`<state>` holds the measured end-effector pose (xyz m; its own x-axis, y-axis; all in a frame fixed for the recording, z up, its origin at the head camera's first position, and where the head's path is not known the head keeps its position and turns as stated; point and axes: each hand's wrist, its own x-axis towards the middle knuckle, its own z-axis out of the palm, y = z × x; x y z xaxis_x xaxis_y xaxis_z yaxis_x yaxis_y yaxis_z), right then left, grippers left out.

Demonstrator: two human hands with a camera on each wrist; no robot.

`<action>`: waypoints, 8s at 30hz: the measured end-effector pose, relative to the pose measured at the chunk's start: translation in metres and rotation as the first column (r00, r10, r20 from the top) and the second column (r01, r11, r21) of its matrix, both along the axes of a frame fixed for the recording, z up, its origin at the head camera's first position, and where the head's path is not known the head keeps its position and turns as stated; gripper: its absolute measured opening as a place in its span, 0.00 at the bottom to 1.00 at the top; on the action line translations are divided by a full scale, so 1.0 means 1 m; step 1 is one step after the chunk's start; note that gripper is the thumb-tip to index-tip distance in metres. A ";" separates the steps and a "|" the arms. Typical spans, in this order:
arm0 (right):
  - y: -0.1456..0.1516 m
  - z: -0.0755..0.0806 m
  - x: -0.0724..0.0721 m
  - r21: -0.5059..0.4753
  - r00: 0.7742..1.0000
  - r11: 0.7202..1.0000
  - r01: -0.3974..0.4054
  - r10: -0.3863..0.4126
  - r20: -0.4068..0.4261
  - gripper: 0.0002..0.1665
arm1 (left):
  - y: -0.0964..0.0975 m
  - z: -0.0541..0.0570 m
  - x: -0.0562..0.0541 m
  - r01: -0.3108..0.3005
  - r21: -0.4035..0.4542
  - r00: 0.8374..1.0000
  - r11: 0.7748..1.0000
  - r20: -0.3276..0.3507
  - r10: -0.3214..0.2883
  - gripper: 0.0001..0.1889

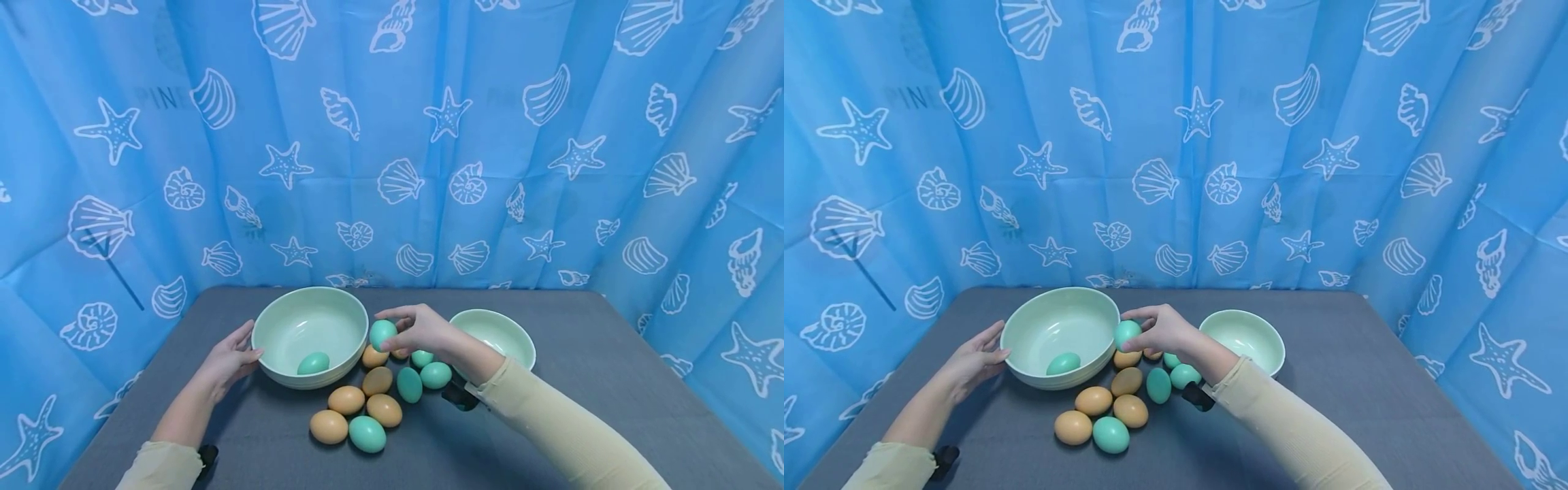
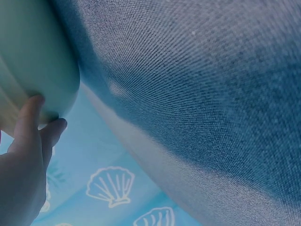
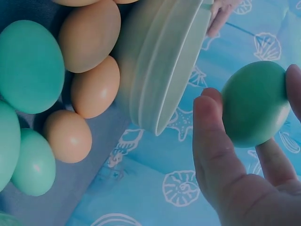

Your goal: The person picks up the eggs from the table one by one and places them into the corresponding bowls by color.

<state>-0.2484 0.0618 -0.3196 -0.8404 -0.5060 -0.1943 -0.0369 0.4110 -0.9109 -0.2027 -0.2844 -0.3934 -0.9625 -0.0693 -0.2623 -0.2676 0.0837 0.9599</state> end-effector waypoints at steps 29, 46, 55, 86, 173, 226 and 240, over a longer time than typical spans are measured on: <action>-0.039 -0.003 -0.011 -0.147 0.997 0.987 -0.068 0.071 0.015 0.32 | 0.001 0.001 -0.002 -0.020 0.024 1.000 1.000 0.014 0.020 0.39; -0.063 -0.013 -0.017 -0.199 0.995 0.977 -0.081 0.091 0.040 0.33 | 0.002 0.003 -0.001 -0.019 0.013 1.000 1.000 0.014 0.019 0.39; -0.077 -0.024 -0.026 -0.195 0.995 0.980 -0.041 0.057 0.079 0.33 | 0.001 0.000 -0.002 -0.033 -0.006 0.999 0.999 0.009 0.033 0.39; -0.123 -0.052 -0.049 -0.124 0.993 0.990 -0.072 0.083 0.085 0.32 | 0.004 -0.002 -0.001 -0.036 -0.022 0.999 0.999 -0.011 0.036 0.39; -0.029 -0.029 -0.011 -0.153 0.995 0.986 0.074 -0.083 -0.057 0.24 | 0.003 -0.001 0.001 -0.017 -0.012 1.000 1.000 -0.020 0.017 0.39; 0.061 -0.067 0.036 -0.022 0.970 0.977 0.213 -0.214 -0.114 0.37 | 0.004 0.002 -0.001 -0.018 0.010 1.000 1.000 0.015 0.018 0.38; 0.051 -0.082 0.037 0.133 0.955 0.964 0.230 -0.197 -0.221 0.40 | 0.003 0.000 0.000 -0.016 0.002 1.000 1.000 0.012 0.016 0.38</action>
